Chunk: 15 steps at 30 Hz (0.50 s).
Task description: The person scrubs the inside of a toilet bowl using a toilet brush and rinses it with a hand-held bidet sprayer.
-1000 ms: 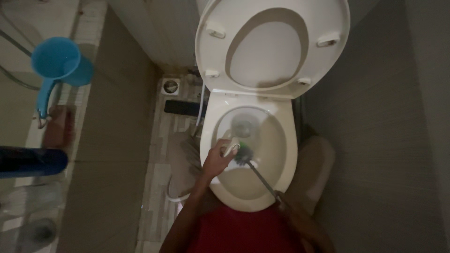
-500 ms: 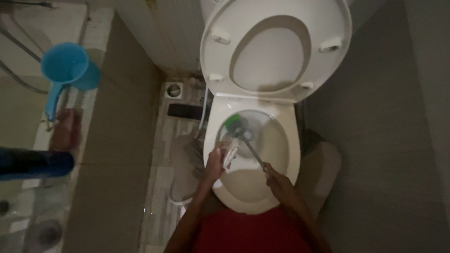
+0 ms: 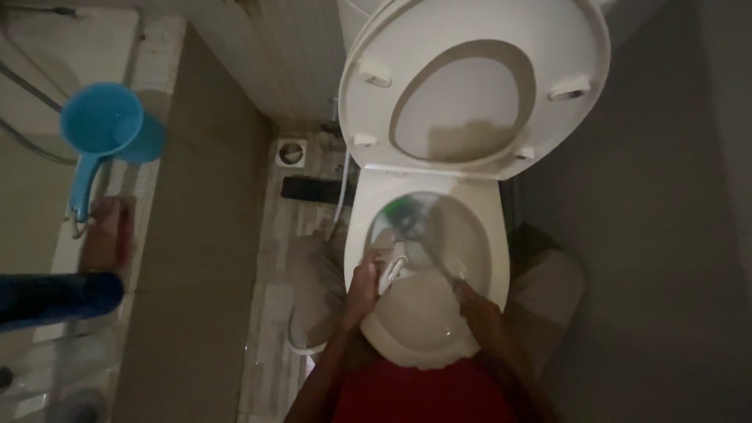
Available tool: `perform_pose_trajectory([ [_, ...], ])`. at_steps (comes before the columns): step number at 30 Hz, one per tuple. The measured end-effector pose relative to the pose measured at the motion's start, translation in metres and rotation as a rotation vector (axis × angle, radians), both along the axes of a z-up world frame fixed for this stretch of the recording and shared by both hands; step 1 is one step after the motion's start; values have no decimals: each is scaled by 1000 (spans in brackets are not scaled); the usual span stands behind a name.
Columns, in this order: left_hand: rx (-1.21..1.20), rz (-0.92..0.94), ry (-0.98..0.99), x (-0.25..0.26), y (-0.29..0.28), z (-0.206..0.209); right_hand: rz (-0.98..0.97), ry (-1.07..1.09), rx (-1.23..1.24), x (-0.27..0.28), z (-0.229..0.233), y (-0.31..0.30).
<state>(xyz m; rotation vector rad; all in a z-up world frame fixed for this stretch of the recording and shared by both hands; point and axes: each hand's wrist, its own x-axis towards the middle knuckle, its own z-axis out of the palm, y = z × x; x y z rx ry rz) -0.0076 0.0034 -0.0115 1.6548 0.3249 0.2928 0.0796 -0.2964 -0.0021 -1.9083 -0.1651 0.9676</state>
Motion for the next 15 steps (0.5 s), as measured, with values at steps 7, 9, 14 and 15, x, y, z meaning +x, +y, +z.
perform_pose_trajectory([
  [7, -80, -45, 75, 2, -3, -4, -33, 93, -111, -10, 8, 4],
  [9, -21, -88, -54, 7, -1, -6, 77, 147, -216, -19, 21, -2],
  [14, -72, -59, 17, 0, -3, 11, 111, 135, -112, -16, 3, -19],
  [15, -57, -45, 43, 0, -3, 12, 72, 99, -131, -11, -3, -16],
])
